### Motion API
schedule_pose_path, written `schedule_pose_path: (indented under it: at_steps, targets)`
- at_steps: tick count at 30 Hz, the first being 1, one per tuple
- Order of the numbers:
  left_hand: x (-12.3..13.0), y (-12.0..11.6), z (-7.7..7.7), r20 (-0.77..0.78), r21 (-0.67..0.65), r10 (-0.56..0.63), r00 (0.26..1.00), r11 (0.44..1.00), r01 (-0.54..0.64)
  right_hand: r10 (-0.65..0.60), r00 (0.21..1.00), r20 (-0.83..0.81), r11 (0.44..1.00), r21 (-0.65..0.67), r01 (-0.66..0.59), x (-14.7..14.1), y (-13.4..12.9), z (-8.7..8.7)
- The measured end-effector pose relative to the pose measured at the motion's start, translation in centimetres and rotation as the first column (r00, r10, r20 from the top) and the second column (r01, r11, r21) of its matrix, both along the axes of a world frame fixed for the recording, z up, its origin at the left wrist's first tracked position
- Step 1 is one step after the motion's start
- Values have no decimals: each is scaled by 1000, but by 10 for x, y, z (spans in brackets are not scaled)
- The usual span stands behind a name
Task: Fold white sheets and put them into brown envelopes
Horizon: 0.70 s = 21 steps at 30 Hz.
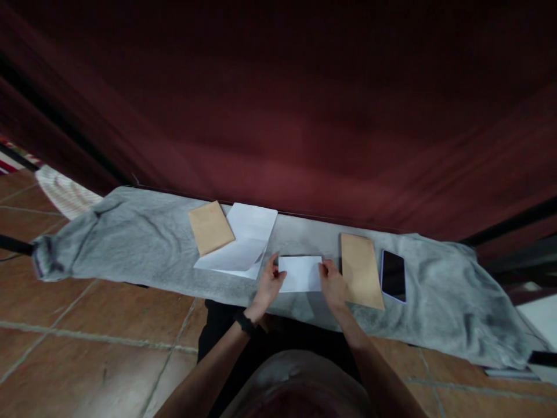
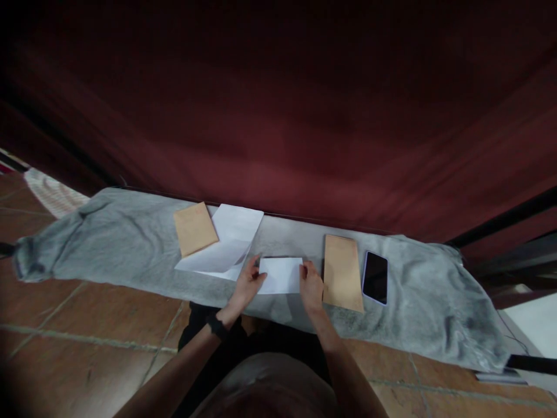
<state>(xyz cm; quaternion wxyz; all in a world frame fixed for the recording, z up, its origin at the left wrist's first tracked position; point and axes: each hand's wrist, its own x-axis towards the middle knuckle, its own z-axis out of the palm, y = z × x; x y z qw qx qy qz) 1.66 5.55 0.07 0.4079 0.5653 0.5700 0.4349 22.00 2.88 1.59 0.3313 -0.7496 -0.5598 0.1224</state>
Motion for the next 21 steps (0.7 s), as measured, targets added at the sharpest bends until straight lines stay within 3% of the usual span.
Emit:
schedule_pose_path:
  at_steps: [3, 7, 10, 13, 17, 21]
  targets:
    - [3, -2, -10, -130, 28, 17, 991, 1000, -13, 36, 988, 153, 999, -34, -31, 0, 2, -10]
    - [8, -3, -3, -349, 116, 54, 936, 993, -14, 67, 937, 343, 998, -22, -64, 2, 5, -14]
    - [11, -9, 4, -544, 173, 56, 837, 984, 47, 67, 925, 373, 994, 56, -94, -2, 4, -15]
    - [19, -19, 5, -727, 223, 71, 683, 965, 136, 199, 920, 339, 959, 128, -254, -16, 0, -19]
    - [30, -29, -5, -822, 209, -14, 569, 923, 325, 380, 833, 402, 905, 26, -425, -33, -11, -26]
    - [29, -31, -16, -836, 190, -28, 548, 922, 337, 347, 804, 483, 929, -56, -367, -29, -18, -33]
